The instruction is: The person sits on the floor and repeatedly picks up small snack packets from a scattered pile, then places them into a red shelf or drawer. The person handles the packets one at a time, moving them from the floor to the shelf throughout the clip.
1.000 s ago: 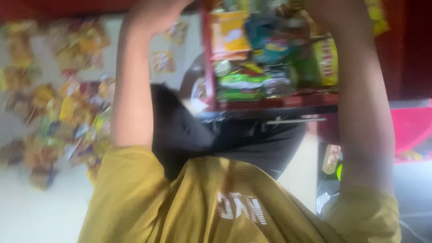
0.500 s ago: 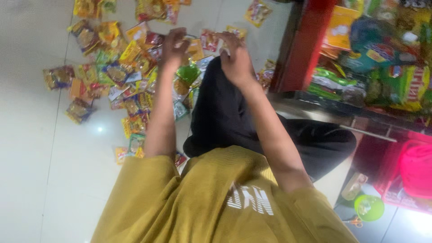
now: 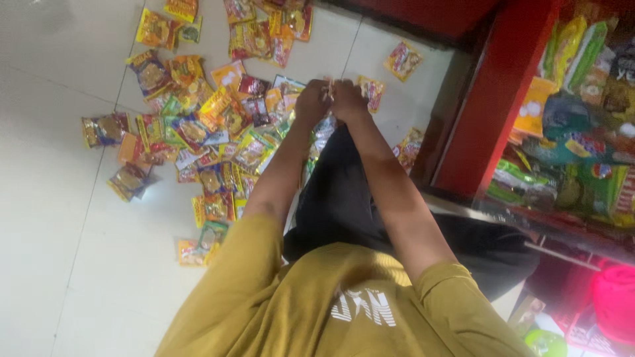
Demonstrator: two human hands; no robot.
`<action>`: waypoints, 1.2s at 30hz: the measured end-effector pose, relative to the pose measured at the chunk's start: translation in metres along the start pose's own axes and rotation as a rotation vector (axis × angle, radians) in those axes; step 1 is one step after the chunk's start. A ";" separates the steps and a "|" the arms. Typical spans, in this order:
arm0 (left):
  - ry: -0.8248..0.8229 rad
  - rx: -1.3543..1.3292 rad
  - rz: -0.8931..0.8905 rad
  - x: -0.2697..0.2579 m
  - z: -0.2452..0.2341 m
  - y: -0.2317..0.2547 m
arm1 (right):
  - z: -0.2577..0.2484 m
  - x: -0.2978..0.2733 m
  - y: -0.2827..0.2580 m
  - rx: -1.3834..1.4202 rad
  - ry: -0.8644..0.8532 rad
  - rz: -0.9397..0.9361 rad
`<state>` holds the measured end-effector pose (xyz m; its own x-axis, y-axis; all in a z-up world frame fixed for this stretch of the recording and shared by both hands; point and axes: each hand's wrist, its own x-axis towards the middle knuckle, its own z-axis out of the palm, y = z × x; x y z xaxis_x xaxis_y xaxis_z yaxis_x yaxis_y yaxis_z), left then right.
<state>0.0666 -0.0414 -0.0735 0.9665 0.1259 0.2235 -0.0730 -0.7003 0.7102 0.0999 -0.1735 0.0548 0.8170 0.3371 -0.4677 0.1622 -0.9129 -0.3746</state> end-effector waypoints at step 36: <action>0.136 -0.443 -0.174 0.005 -0.115 0.063 | 0.001 -0.010 0.011 0.305 0.490 -0.697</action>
<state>0.0387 -0.0039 0.0495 0.9351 0.3256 0.1402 -0.0391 -0.2984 0.9536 0.0933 -0.1871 0.0547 0.7435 0.5914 0.3120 0.6122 -0.4142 -0.6735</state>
